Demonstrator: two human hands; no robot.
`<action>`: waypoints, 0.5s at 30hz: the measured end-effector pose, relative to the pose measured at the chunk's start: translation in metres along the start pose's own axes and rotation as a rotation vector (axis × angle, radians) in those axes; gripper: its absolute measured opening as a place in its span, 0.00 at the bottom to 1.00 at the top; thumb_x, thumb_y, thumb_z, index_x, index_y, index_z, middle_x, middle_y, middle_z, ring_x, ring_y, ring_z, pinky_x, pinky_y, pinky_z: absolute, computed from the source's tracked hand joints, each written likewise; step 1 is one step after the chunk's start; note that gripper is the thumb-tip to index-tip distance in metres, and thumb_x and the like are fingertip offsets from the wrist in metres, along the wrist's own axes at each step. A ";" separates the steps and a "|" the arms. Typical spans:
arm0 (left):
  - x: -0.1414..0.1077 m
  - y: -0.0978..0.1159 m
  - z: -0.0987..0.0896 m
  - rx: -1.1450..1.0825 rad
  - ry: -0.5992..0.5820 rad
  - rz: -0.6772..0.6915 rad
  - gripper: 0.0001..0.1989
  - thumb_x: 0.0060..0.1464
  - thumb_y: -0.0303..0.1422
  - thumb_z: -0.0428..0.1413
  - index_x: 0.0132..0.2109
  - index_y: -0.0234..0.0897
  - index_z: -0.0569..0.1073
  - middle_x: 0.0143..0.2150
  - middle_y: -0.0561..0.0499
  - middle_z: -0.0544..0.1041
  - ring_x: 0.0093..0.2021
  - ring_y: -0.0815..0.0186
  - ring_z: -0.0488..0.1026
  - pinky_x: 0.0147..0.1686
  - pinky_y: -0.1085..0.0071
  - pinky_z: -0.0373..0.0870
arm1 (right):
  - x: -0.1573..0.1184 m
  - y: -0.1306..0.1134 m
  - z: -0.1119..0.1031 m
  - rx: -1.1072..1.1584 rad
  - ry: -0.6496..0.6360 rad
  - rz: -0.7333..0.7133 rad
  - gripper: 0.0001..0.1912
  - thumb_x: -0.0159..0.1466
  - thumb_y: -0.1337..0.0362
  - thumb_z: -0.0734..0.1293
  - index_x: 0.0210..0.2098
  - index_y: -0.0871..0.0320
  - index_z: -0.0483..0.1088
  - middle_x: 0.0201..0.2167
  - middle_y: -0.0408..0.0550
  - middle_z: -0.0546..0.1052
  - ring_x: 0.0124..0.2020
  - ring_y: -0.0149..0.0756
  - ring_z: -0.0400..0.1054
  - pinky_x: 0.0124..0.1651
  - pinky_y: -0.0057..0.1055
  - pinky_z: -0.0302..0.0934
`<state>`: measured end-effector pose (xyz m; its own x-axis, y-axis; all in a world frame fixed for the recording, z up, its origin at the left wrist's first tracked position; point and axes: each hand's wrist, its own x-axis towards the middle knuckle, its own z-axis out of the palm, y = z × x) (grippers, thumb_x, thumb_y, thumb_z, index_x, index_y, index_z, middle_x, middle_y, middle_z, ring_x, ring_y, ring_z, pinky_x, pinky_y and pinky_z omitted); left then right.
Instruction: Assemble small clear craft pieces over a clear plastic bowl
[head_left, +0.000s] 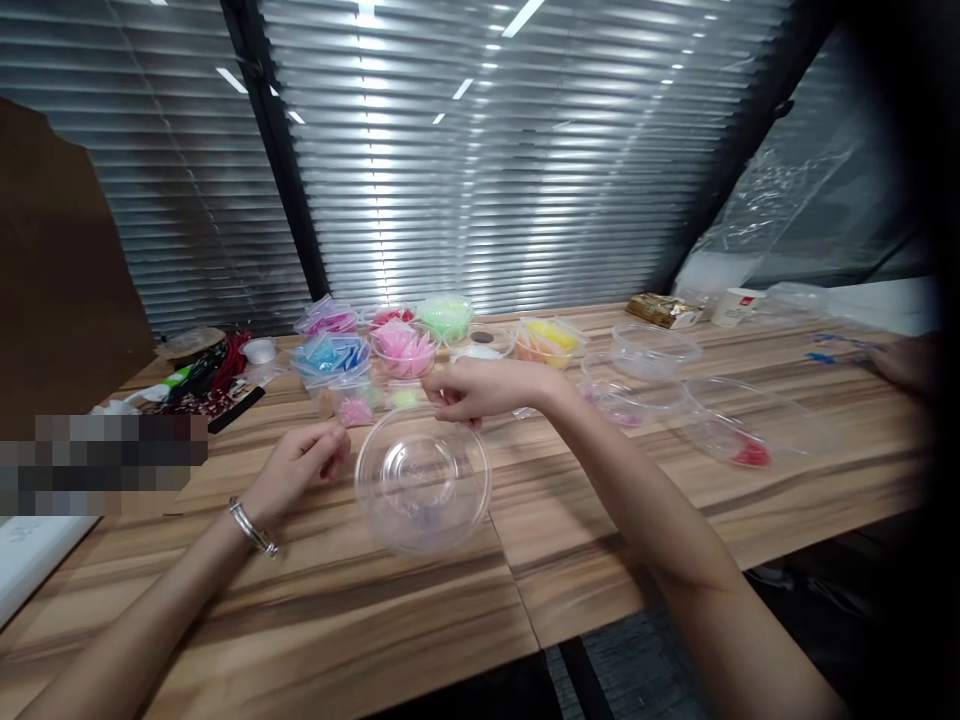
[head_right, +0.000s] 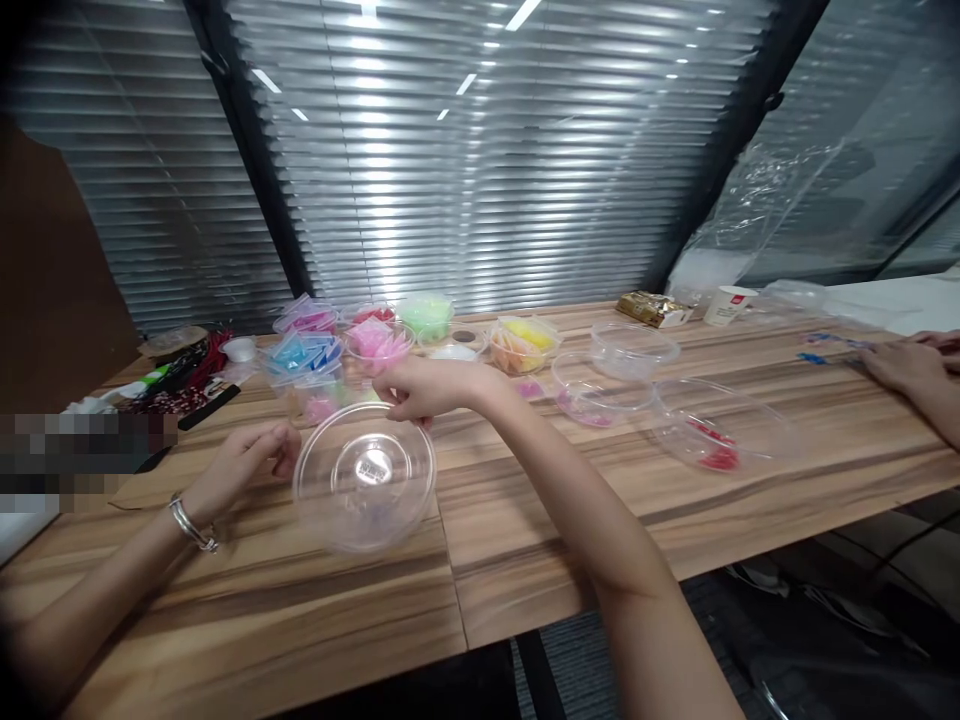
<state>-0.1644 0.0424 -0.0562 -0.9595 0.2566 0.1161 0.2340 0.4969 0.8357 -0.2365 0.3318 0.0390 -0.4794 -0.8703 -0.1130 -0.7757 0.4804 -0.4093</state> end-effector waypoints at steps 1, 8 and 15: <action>0.000 -0.001 0.000 0.001 0.000 0.002 0.26 0.60 0.51 0.46 0.27 0.32 0.65 0.23 0.54 0.65 0.26 0.72 0.62 0.29 0.77 0.59 | 0.001 0.000 0.002 0.029 -0.033 0.011 0.05 0.63 0.66 0.60 0.33 0.60 0.58 0.28 0.42 0.71 0.23 0.25 0.67 0.25 0.23 0.53; -0.001 0.001 0.001 0.061 -0.117 -0.001 0.27 0.56 0.51 0.50 0.23 0.31 0.61 0.22 0.55 0.58 0.25 0.76 0.55 0.26 0.79 0.52 | 0.013 -0.012 0.020 0.136 -0.135 0.039 0.08 0.67 0.59 0.57 0.37 0.58 0.57 0.22 0.38 0.72 0.20 0.28 0.69 0.29 0.26 0.59; -0.002 -0.001 0.001 0.054 -0.201 0.022 0.28 0.56 0.52 0.50 0.21 0.32 0.57 0.20 0.56 0.55 0.23 0.77 0.52 0.24 0.78 0.49 | 0.014 -0.013 0.019 0.203 -0.144 0.070 0.23 0.70 0.44 0.50 0.41 0.58 0.61 0.24 0.42 0.71 0.20 0.30 0.69 0.28 0.28 0.62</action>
<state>-0.1621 0.0423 -0.0582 -0.9047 0.4256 0.0205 0.2682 0.5314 0.8036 -0.2254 0.3117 0.0250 -0.4545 -0.8492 -0.2689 -0.6377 0.5210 -0.5674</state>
